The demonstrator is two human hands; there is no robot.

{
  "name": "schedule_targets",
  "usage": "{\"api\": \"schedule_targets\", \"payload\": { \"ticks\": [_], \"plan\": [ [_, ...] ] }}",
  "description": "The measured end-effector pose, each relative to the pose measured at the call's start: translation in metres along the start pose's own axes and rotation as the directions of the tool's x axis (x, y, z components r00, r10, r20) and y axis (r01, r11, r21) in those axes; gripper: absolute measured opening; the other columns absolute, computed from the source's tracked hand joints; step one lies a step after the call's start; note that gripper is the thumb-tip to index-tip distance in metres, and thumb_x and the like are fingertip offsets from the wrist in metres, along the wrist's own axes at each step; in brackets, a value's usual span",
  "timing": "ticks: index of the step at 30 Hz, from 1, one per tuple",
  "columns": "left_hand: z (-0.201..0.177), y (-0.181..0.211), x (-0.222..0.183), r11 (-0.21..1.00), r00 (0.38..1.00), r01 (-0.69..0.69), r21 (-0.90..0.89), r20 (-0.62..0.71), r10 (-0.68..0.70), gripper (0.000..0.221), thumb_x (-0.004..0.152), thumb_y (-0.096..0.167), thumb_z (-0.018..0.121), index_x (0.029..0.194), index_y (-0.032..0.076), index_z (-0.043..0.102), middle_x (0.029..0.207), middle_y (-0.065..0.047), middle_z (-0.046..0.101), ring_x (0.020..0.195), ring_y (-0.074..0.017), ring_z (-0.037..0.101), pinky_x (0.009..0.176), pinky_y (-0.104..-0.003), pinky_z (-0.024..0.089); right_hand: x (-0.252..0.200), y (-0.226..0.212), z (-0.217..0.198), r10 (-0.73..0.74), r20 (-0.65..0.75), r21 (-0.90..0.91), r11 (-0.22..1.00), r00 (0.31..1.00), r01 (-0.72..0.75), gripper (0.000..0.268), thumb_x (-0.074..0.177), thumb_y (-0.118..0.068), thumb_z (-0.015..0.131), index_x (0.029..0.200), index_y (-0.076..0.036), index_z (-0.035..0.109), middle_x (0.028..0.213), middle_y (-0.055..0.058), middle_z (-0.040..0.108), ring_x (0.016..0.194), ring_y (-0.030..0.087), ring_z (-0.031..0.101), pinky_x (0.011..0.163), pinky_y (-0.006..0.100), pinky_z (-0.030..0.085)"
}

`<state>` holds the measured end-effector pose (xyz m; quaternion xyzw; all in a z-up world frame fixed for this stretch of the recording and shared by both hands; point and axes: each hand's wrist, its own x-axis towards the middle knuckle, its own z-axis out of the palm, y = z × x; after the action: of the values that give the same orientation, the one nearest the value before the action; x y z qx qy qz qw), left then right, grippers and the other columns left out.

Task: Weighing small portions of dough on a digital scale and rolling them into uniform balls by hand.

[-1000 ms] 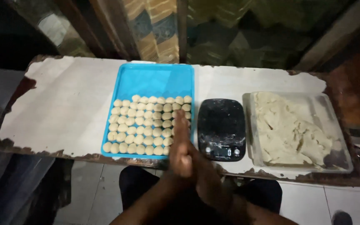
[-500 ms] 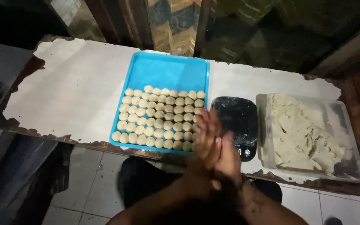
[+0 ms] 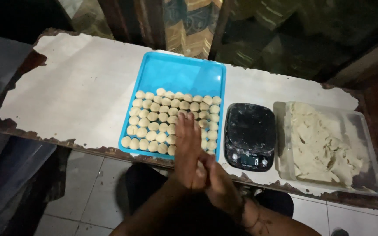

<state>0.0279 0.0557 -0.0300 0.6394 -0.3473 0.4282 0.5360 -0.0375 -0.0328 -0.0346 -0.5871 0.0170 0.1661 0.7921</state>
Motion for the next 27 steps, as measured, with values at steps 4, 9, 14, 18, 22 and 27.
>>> {"api": "schedule_targets", "payload": {
  "ticks": [4,9,14,18,22,27],
  "plan": [
    [-0.010,0.017,-0.019,0.997,0.983,0.075,0.009,0.169,-0.075,0.075,0.113,0.066,0.009,0.170,0.017,0.010,0.177,-0.011,0.005,0.167,-0.0366,0.002,0.139,-0.064,-0.001,0.017,-0.035,0.009,-0.189,-0.131,0.111,0.973,0.973,0.204,0.074,0.103,-0.054,0.014,0.159,-0.009,0.033,0.167,0.010,0.036,0.154,0.023,0.033,0.126,0.036,0.023],
    [0.002,0.031,0.017,0.845,0.706,0.480,0.236,-0.676,-0.213,0.010,0.097,0.018,0.070,0.096,0.009,0.073,0.106,-0.007,0.078,0.099,-0.0199,0.081,0.087,-0.029,0.068,0.017,-0.053,0.048,-0.228,0.017,-0.108,0.967,0.974,0.228,0.070,0.103,-0.053,0.022,0.156,-0.008,0.036,0.163,0.010,0.040,0.152,0.023,0.036,0.125,0.036,0.025],
    [-0.079,-0.013,0.005,0.884,0.887,0.441,0.152,-0.223,-0.404,0.075,0.117,0.061,0.008,0.160,0.006,0.035,0.172,-0.025,0.022,0.167,-0.0403,0.011,0.140,-0.060,0.016,0.016,-0.034,0.050,-0.199,0.303,-0.395,0.864,0.932,0.313,0.047,0.104,-0.021,0.046,0.145,0.001,0.051,0.158,0.017,0.047,0.153,0.028,0.036,0.129,0.040,0.018],
    [-0.109,-0.030,-0.009,0.845,0.860,0.501,0.187,-0.218,-0.461,0.070,0.117,0.056,0.012,0.161,0.005,0.033,0.173,-0.022,0.019,0.166,-0.0459,0.007,0.138,-0.063,0.015,0.050,-0.041,0.053,-0.094,0.254,-0.504,0.836,0.963,0.215,0.024,0.099,-0.015,0.061,0.115,0.000,0.072,0.136,0.012,0.070,0.131,0.018,0.061,0.111,0.029,0.045],
    [-0.119,-0.045,-0.026,0.858,0.853,0.482,0.177,-0.321,-0.413,0.079,0.110,0.056,0.011,0.157,-0.002,0.040,0.168,-0.025,0.023,0.156,-0.0548,0.008,0.128,-0.067,0.009,0.101,-0.083,0.058,-0.255,0.106,-0.565,0.780,0.961,0.269,0.023,0.090,-0.008,0.075,0.110,-0.005,0.066,0.079,0.010,0.075,0.067,0.017,0.068,0.065,0.030,0.055],
    [-0.119,-0.015,-0.023,0.883,0.847,0.465,0.072,-0.325,-0.420,0.069,0.112,0.048,0.020,0.150,-0.004,0.046,0.164,-0.030,0.030,0.155,-0.0575,0.015,0.127,-0.066,0.014,0.232,-0.050,0.013,-0.440,0.005,-0.713,0.627,0.898,0.312,0.030,0.090,-0.024,0.085,0.111,-0.009,0.072,0.092,0.007,0.075,0.075,0.013,0.070,0.062,0.028,0.057]
  ]
}}
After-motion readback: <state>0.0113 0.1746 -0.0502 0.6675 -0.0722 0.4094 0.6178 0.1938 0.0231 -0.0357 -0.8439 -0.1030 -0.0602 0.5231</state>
